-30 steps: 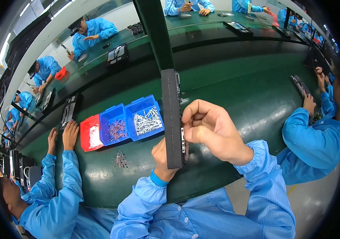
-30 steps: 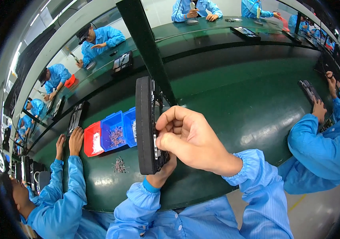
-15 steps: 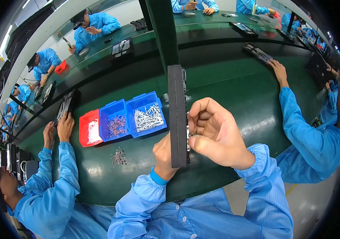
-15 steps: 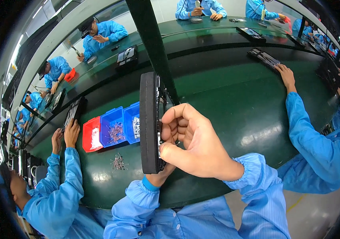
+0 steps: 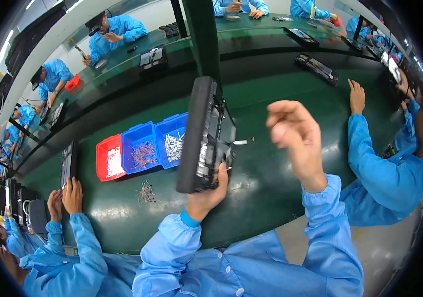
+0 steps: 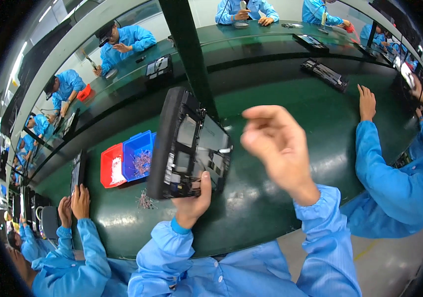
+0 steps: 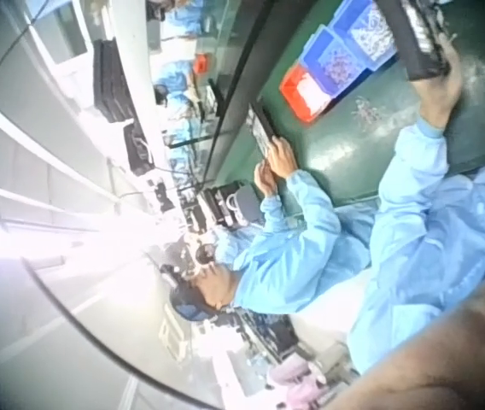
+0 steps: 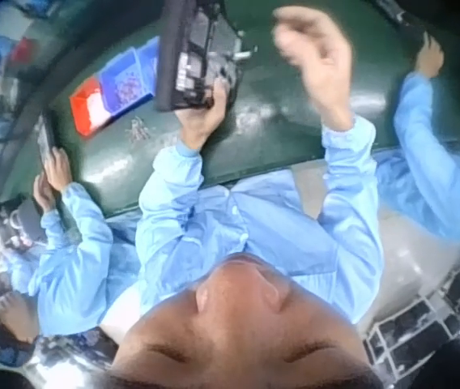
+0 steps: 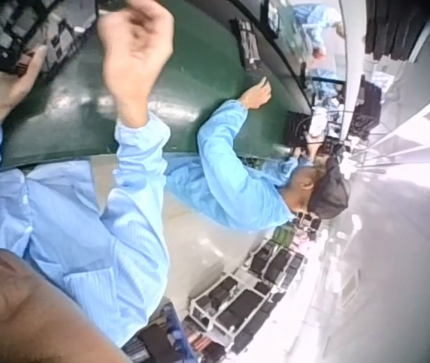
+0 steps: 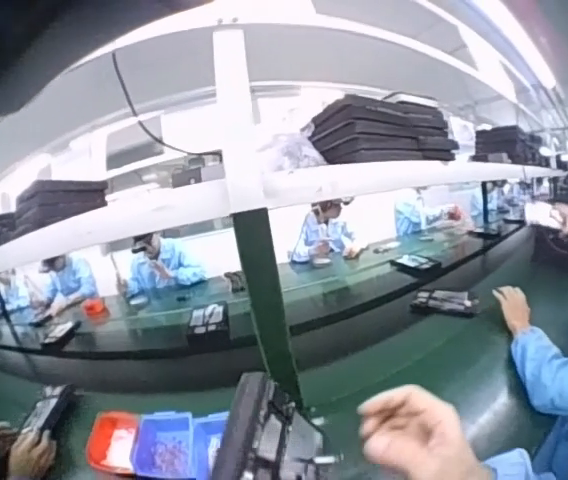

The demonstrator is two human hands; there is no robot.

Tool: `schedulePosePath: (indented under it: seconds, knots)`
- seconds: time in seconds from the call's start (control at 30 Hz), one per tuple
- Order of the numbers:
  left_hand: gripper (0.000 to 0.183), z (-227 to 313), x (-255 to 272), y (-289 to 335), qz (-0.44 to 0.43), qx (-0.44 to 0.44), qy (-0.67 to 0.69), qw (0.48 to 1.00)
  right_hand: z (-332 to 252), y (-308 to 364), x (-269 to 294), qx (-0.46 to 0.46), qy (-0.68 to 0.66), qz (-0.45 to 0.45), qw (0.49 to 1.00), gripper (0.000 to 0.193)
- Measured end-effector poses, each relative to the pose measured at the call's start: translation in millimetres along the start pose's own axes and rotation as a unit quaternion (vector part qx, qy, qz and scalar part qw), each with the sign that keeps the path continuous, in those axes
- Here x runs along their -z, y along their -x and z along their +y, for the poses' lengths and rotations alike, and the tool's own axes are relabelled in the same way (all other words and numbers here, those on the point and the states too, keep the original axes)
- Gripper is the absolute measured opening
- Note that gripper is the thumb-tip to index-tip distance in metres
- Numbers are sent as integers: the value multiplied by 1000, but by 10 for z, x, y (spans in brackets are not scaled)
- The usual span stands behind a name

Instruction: The person assembles a tablet by hand, inserting internal components, pins, and small connectors into a tablet chassis, taking the components from bins.

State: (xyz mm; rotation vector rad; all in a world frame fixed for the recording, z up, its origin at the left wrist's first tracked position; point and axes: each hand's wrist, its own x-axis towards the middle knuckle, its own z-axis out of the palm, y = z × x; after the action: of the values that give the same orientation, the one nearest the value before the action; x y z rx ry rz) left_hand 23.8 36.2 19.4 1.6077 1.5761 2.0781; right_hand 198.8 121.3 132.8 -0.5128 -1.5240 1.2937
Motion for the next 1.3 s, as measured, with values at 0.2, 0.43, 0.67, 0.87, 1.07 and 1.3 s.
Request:
schedulePosePath:
  seconds: [0.2,0.43,0.67,0.87,1.07,1.3]
  knots:
    - [20,363,94,-178,-107,355,375,850,553,747,577,-84,126,-20,988,46]
    - [80,72,-140,-189,-324,513,209,767,569,1089,813,-317,-44,200,926,37]
    - [70,-86,-108,89,-346,345,76,869,1102,-128,1215,-324,9,171,931,35]
    - [54,-92,-62,117,-338,386,77,855,1832,-943,1114,-218,-150,154,952,46]
    - [40,-102,55,134,-322,416,102,844,1784,-1048,1132,-135,-74,145,977,25]
    - [22,-48,-63,254,-315,274,-29,908,1928,-1256,3320,15,531,444,722,42]
